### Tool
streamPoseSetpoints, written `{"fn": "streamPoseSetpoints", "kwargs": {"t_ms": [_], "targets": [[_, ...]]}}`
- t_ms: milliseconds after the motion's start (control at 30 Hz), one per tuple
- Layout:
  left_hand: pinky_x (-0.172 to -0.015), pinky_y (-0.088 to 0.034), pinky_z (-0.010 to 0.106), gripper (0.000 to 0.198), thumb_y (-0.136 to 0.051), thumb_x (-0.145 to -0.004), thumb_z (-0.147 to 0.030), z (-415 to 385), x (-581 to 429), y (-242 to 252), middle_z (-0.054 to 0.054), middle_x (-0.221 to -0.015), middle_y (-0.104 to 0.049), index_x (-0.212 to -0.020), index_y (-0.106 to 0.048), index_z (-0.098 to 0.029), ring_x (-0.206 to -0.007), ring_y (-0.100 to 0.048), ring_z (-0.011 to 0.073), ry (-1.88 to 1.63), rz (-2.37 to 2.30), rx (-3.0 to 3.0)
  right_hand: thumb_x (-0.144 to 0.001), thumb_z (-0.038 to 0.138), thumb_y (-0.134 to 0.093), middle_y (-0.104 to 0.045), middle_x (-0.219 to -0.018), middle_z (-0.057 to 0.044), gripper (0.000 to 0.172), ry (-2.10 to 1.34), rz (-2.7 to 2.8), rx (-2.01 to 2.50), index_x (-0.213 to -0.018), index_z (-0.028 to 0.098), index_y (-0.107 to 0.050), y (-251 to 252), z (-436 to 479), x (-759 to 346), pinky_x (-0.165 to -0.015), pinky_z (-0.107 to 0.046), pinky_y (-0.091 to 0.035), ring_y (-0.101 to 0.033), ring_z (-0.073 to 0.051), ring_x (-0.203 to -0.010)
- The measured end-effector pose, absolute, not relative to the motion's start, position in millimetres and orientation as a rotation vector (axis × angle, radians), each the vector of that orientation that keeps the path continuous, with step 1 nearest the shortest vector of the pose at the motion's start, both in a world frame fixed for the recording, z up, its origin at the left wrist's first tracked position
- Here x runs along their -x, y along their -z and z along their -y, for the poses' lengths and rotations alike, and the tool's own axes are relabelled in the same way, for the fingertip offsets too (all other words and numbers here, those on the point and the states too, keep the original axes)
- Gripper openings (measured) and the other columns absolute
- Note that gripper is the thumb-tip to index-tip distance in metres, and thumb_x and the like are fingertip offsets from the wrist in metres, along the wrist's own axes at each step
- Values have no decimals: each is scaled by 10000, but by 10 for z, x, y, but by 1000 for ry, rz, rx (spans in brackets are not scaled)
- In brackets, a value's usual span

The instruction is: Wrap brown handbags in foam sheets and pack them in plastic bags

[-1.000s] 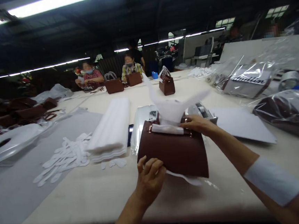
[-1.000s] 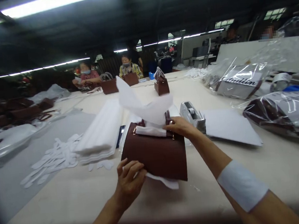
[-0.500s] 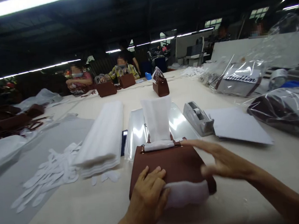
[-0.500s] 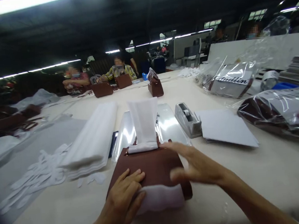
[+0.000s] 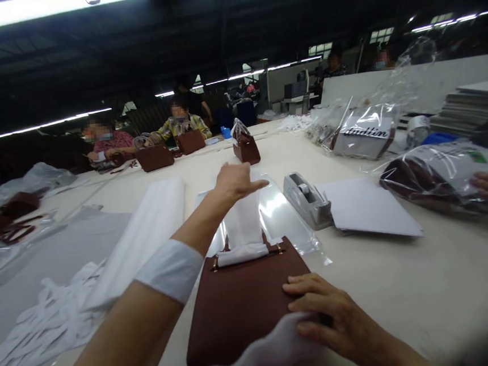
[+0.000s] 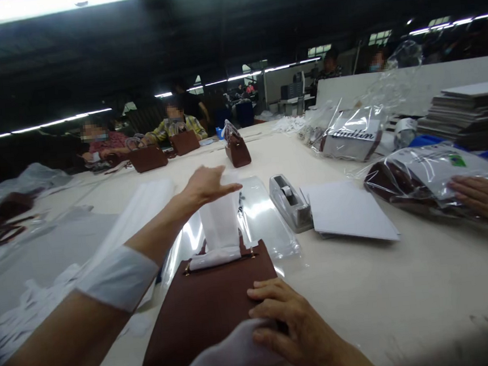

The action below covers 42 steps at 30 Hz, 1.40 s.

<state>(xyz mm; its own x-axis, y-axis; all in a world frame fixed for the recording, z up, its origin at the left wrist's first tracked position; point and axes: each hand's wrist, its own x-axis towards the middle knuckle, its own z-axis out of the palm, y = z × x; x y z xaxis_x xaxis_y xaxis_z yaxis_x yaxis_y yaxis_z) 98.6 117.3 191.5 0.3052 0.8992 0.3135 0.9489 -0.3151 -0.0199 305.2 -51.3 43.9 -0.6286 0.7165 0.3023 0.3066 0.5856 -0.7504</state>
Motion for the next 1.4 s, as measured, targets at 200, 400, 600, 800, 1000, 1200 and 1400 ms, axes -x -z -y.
{"fn": "streamPoseSetpoints", "kwargs": {"t_ms": [200,400,600,800,1000,1200,1400], "targets": [[-560,-350,208,236,-451,-879,-293,-467,-1212,-1705,13,-749,-573,-774,-607,-150,-636,-519,107,365,1253,2709,-743,302,-657,-572,-1120,-53,184,-990,2010,922,-913,241,-622,-431,528,-2982,-965,-393,-380,-463,-231,-1113],[-509,-313,268,165,-419,-885,-152,792,-1182,-1020,-2,-684,-546,-960,-563,-121,-573,-453,123,536,864,2653,-720,200,-645,-527,-1155,-45,342,-909,1850,907,-1047,232,-549,-365,595,-2901,-956,-330,-374,-448,-205,-1114],[-584,-332,312,200,-425,-868,-111,983,-1278,-556,46,-760,-602,-1003,-571,-97,-647,-454,160,734,1092,2379,-636,119,-642,-494,-1231,-47,270,-889,1779,1005,-884,211,-588,-329,580,-2907,-1029,-370,-292,-342,-234,-1238],[-620,-354,308,219,-468,-837,-66,1018,-1168,-388,67,-832,-639,-1024,-581,-86,-672,-470,155,903,1039,2343,-720,171,-624,-520,-1222,-28,57,-1140,1765,901,-765,205,-631,-398,518,-3002,-1063,-366,-238,-278,-215,-1287],[-647,-378,298,241,-416,-865,-67,1037,-1108,-414,83,-853,-631,-1053,-566,-56,-697,-516,142,836,871,2504,-718,153,-608,-444,-1307,-27,89,-1128,1664,1023,-784,206,-583,-350,541,-2946,-1063,-340,-236,-276,-195,-1290],[-670,-377,292,266,-407,-871,-99,1031,-1056,-392,63,-895,-626,-1053,-600,-117,-736,-517,137,771,856,2519,-757,207,-587,-446,-1300,-22,120,-1336,1576,1019,-869,219,-549,-342,432,-3064,-1039,-347,-279,-312,-192,-1268],[-720,-382,293,315,-362,-892,-126,1013,-996,-263,27,-917,-626,-939,-654,-236,-719,-528,120,888,834,2325,-837,348,-512,-593,-939,-35,266,-849,1382,1528,-1052,195,-551,-715,-573,-3582,-595,-209,-448,-566,-126,-775]]}}
